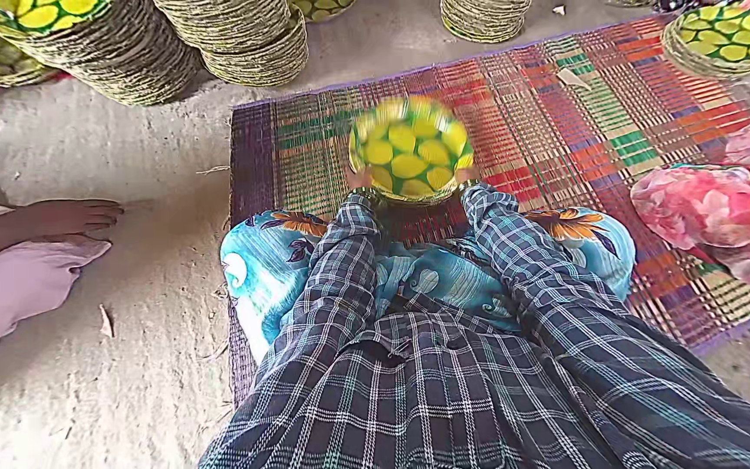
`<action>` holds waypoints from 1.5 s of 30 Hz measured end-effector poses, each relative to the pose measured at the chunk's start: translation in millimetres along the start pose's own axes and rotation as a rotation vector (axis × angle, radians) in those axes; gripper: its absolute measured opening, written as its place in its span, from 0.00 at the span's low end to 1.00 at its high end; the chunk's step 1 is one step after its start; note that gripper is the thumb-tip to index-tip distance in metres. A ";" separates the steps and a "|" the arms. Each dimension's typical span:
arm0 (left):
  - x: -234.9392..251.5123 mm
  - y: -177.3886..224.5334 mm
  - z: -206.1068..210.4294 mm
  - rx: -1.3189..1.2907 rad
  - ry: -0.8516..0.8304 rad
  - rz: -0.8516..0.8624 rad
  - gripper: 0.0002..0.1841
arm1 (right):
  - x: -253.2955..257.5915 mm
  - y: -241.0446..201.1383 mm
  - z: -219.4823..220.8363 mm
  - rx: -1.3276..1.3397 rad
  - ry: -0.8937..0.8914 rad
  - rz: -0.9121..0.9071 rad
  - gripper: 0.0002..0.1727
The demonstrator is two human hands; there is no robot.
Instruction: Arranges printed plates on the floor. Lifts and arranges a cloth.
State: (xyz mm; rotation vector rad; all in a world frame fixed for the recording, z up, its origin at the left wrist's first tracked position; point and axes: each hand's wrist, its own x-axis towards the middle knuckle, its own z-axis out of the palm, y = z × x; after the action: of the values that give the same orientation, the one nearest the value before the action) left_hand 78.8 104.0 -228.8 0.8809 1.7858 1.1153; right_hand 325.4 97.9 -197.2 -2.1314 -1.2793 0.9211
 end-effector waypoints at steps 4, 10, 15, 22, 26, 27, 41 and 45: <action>-0.4 -15.3 7.6 0.009 -0.015 -0.192 0.29 | 5.1 -3.4 11.3 0.170 0.092 0.025 0.36; -12.3 10.9 9.8 -0.445 0.198 0.061 0.37 | -6.5 -14.6 8.9 0.281 0.182 -0.029 0.40; -4.4 -10.5 -4.3 0.609 -0.318 -0.054 0.23 | 3.3 2.6 15.8 0.112 0.031 0.155 0.33; -26.8 30.4 -13.4 -0.345 0.348 -0.216 0.29 | 10.2 -8.7 17.8 0.646 -0.006 -0.021 0.36; -11.5 51.8 -61.0 -0.725 0.743 0.082 0.32 | 8.2 -3.2 19.7 0.585 -0.099 -0.002 0.34; -14.4 62.4 -78.5 -0.862 0.761 0.154 0.35 | 9.4 -2.0 21.7 0.540 -0.107 -0.003 0.34; -34.5 81.3 -89.4 -1.036 0.376 0.019 0.17 | -11.3 -4.8 23.0 0.219 -0.234 -0.110 0.28; -55.5 112.7 -143.8 -0.873 0.351 0.403 0.17 | -17.8 -14.0 14.3 -0.052 -0.276 -0.321 0.25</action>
State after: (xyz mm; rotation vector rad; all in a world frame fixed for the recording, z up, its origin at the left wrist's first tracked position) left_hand -14.1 47.4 -71.9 0.5148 1.1575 2.1813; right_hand 300.7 89.1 -191.5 -1.8044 -1.7364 1.0741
